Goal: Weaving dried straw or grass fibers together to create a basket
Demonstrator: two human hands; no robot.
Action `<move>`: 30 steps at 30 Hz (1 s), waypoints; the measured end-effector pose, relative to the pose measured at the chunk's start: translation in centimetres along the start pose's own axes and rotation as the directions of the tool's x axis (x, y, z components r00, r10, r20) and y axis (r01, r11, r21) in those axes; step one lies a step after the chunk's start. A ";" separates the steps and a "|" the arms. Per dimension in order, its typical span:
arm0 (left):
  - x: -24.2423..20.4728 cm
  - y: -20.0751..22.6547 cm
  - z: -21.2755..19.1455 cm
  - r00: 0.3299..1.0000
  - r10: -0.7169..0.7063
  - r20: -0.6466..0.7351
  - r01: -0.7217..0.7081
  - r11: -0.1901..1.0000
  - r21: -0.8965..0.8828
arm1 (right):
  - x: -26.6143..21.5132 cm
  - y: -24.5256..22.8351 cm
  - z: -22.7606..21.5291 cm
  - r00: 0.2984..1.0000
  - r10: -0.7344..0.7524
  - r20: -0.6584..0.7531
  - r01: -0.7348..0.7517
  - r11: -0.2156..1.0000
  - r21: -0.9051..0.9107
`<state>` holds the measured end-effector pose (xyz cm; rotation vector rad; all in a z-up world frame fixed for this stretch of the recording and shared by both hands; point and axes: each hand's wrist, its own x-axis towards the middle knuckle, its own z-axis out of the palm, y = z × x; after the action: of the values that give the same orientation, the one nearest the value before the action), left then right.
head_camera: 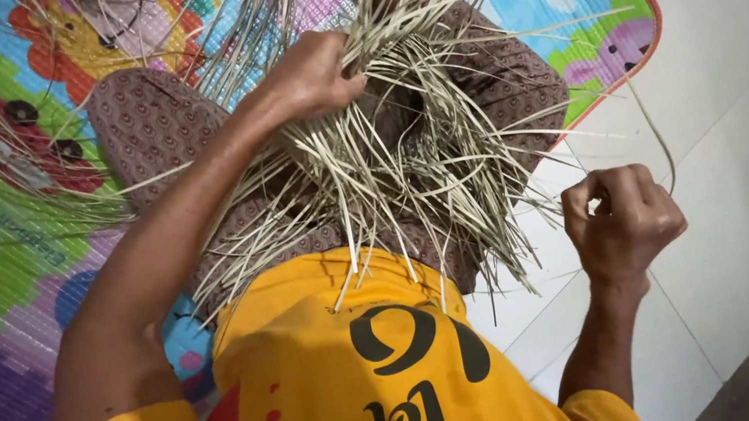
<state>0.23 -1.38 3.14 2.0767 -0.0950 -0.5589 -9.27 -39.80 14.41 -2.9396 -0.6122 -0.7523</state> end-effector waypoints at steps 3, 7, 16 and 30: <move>0.1 0.0 0.2 0.998 -0.055 0.009 0.054 0.998 0.042 | 0.5 -1.1 0.5 0.980 -0.022 -0.197 0.045 0.993 0.111; -0.9 1.4 -0.4 1.000 -0.027 -0.010 0.027 1.000 -0.001 | 1.0 0.7 -1.9 0.791 0.052 -0.609 -0.080 0.997 -0.020; -2.9 1.7 -3.2 0.989 -0.145 -0.009 0.145 0.989 -0.012 | 8.6 -7.1 6.6 0.967 0.019 -0.255 0.215 0.475 0.853; -7.8 -3.9 -1.4 0.976 0.091 -0.200 -0.176 0.871 -0.459 | 6.5 -15.1 16.8 0.933 -0.098 0.347 -0.335 0.121 0.934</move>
<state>-6.71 4.07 3.32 1.6118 0.0012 -0.2771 -2.23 -21.18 1.88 -1.6826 -0.5290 0.2533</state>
